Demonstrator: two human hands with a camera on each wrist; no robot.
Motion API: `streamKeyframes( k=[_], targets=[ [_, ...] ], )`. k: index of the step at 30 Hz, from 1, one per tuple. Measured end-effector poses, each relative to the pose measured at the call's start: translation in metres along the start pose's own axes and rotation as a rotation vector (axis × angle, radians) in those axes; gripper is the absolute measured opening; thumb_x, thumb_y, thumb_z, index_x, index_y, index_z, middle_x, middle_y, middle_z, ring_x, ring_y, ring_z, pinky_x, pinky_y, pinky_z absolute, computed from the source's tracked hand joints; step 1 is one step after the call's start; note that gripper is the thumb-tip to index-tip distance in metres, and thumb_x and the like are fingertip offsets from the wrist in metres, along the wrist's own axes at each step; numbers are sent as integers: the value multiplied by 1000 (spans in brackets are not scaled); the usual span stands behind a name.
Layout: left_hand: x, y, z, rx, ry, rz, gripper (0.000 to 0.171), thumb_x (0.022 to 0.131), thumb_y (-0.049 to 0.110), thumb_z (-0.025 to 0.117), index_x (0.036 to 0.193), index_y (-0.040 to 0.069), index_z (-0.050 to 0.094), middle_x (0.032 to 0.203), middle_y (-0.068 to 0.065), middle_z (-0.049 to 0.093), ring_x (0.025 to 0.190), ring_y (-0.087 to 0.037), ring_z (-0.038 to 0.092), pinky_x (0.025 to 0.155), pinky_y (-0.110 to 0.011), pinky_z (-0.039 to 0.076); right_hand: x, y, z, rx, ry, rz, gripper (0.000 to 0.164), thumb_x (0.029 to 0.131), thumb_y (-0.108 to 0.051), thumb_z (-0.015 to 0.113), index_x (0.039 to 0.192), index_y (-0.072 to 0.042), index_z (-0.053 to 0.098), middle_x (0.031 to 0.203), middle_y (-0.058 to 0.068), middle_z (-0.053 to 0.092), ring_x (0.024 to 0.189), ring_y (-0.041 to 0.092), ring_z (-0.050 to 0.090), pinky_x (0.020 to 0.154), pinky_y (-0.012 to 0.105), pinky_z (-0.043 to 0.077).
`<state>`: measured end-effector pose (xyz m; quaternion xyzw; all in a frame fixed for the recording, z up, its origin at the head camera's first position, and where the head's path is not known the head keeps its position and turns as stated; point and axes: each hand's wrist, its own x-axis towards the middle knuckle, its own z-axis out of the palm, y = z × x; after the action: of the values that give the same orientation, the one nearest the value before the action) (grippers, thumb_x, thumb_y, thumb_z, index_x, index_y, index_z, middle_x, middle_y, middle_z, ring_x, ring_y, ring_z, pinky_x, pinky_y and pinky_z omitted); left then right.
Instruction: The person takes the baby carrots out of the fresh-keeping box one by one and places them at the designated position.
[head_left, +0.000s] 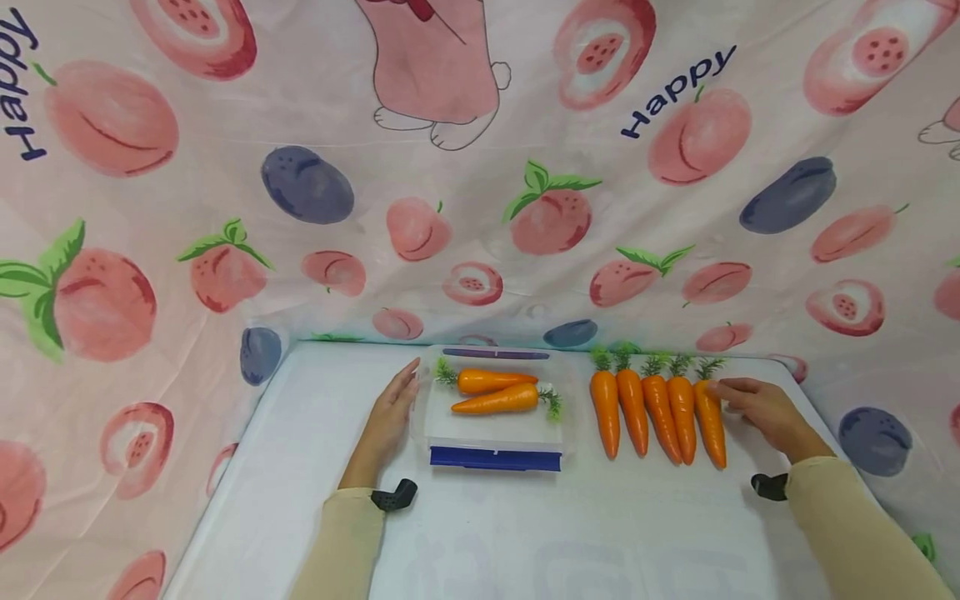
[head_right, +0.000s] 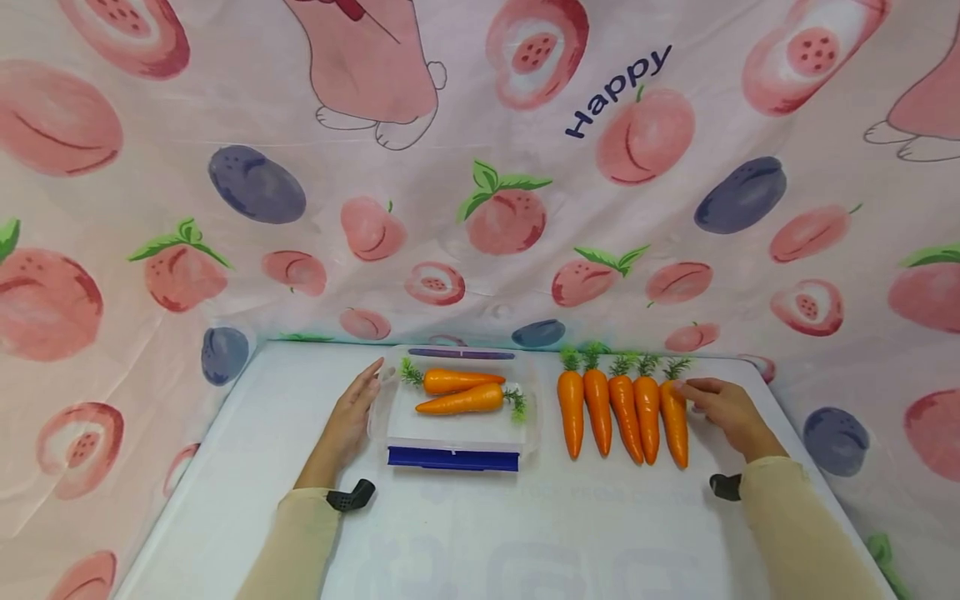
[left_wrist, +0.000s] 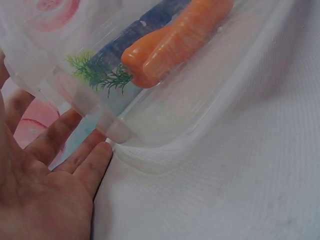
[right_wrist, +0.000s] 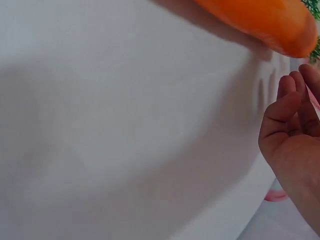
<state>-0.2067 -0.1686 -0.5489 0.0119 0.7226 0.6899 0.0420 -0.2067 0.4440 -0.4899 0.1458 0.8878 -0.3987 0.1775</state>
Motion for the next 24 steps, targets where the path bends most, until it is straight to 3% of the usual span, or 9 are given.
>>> streamKeyframes(
  k=[8, 16, 24],
  targets=[
    [0, 1, 0, 11, -5, 11, 48, 108, 39, 50, 155, 33, 43, 164, -10, 36, 154, -31, 30, 127, -53, 23, -1, -12, -5, -9, 0, -25, 99, 96, -71, 49, 158, 3, 27, 161, 31, 28, 140, 51, 35, 115, 66, 36],
    [0, 0, -1, 12, -7, 5, 48, 108, 39, 49, 155, 34, 43, 164, -10, 37, 153, -31, 31, 126, -53, 24, -7, -35, 2, -21, -11, -133, 91, 98, -66, 52, 158, 0, 31, 158, 29, 36, 139, 47, 42, 112, 62, 43],
    [-1, 1, 0, 20, -6, 7, 50, 107, 43, 50, 155, 34, 43, 164, -9, 37, 153, -31, 32, 126, -54, 25, -13, -64, 14, 2, -93, -239, 85, 99, -58, 57, 157, -1, 33, 157, 28, 39, 135, 46, 52, 107, 57, 49]
  ],
)
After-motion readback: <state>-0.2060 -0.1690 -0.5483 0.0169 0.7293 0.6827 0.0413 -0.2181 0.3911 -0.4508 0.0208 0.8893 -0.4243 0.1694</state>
